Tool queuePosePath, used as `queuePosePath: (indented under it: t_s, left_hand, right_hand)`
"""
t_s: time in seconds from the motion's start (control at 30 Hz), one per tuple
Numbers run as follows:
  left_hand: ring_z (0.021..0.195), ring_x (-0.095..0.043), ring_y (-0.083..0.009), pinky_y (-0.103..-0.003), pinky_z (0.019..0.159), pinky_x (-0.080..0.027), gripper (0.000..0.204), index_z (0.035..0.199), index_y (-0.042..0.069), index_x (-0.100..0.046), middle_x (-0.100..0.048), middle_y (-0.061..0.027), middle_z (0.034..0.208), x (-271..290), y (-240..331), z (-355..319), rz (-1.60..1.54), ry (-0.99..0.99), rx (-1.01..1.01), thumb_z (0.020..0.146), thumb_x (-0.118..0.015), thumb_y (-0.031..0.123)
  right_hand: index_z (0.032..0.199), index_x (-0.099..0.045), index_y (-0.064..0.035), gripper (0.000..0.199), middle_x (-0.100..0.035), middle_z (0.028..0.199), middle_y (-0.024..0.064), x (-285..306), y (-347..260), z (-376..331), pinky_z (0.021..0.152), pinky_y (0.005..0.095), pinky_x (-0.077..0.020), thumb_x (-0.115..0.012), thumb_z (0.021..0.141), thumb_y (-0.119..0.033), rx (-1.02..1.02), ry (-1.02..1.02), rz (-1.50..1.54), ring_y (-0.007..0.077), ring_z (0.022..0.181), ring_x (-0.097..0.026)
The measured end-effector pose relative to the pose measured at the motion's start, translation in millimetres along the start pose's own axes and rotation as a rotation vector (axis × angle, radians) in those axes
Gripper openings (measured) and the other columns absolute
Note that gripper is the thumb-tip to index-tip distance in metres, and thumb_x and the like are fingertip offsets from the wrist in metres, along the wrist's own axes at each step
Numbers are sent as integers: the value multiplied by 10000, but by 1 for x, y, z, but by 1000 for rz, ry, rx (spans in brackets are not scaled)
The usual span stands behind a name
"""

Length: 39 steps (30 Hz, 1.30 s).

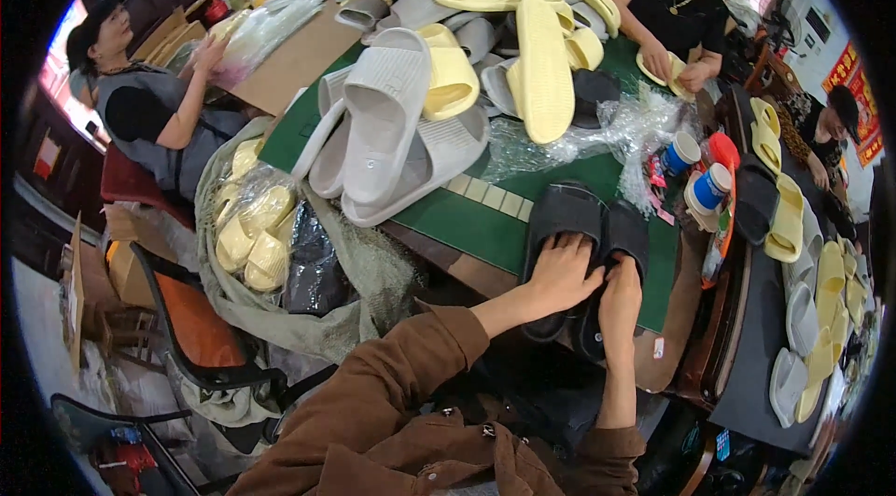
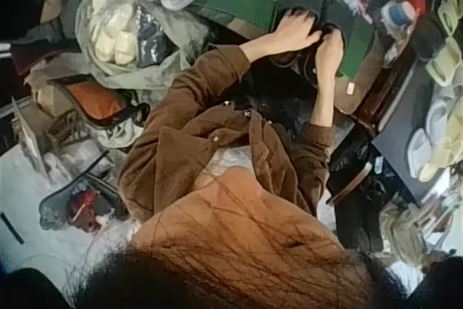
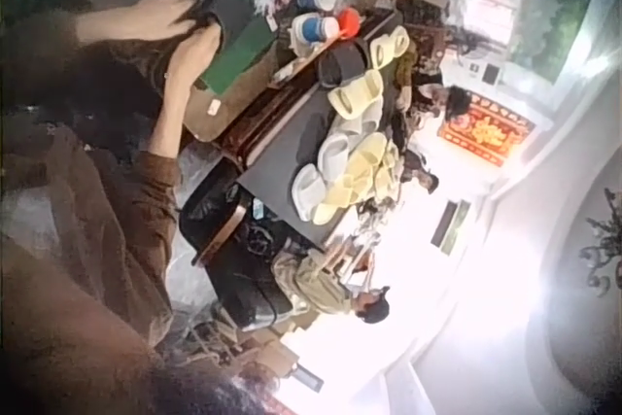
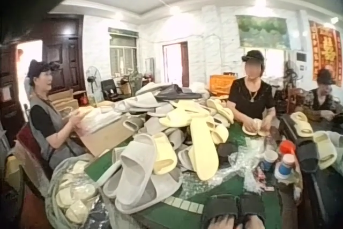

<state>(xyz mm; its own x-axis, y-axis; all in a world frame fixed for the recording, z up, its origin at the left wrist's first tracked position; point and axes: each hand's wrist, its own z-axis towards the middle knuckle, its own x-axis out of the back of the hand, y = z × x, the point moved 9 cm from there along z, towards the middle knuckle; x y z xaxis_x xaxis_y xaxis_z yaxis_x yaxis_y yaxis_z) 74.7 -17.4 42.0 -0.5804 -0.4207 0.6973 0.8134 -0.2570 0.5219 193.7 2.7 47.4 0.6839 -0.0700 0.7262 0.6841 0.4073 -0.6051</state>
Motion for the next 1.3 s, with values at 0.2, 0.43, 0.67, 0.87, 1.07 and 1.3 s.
queuePosePath:
  t_s: [0.2,0.43,0.67,0.87,1.07,1.3]
  left_hand:
    - [1045,-526,-415,-469,912,-426,661,1122,-97,-509,-552,-262,1093,5,-9,2,-92,-82,124,841,-558,500]
    - [819,-616,-434,-475,708,-513,639,922,-101,-586,-624,-275,870,-5,-18,12,-213,-210,245,835,-558,531]
    - [962,-583,-423,-474,826,-485,729,1057,-138,-540,-572,-308,1043,-27,-21,7,-98,-118,155,836,-550,556]
    - [909,-598,-430,-476,803,-498,619,1005,-124,-556,-593,-299,983,-31,-21,13,-172,-203,165,822,-580,467]
    - [895,-603,-430,-475,789,-502,594,1011,-130,-556,-601,-303,952,-24,-20,11,-190,-227,210,823,-569,434]
    - [881,-604,-440,-469,792,-499,706,995,-155,-553,-603,-324,939,-25,-18,19,-242,-312,204,828,-546,531]
  right_hand:
    - [1089,-536,50,244,-591,998,243,-1,-1,4,793,412,-457,-415,880,11,-14,68,83,382,913,-586]
    - [1134,-497,73,257,-585,1024,244,0,7,1,776,410,-465,-466,880,42,59,94,51,393,920,-586]
    - [1180,-508,96,300,-548,1142,241,-3,3,-2,775,412,-468,-453,890,39,65,14,-145,378,952,-574]
    - [1230,-442,86,337,-471,1183,281,-24,16,5,871,473,-412,-399,905,9,158,-56,-245,439,1045,-491]
    - [1023,-493,115,214,-545,947,290,-34,37,30,746,493,-431,-421,887,-33,57,-184,-113,458,883,-536]
    - [868,-504,109,138,-543,768,258,-43,55,36,580,434,-409,-452,850,-17,147,-188,-78,386,660,-532]
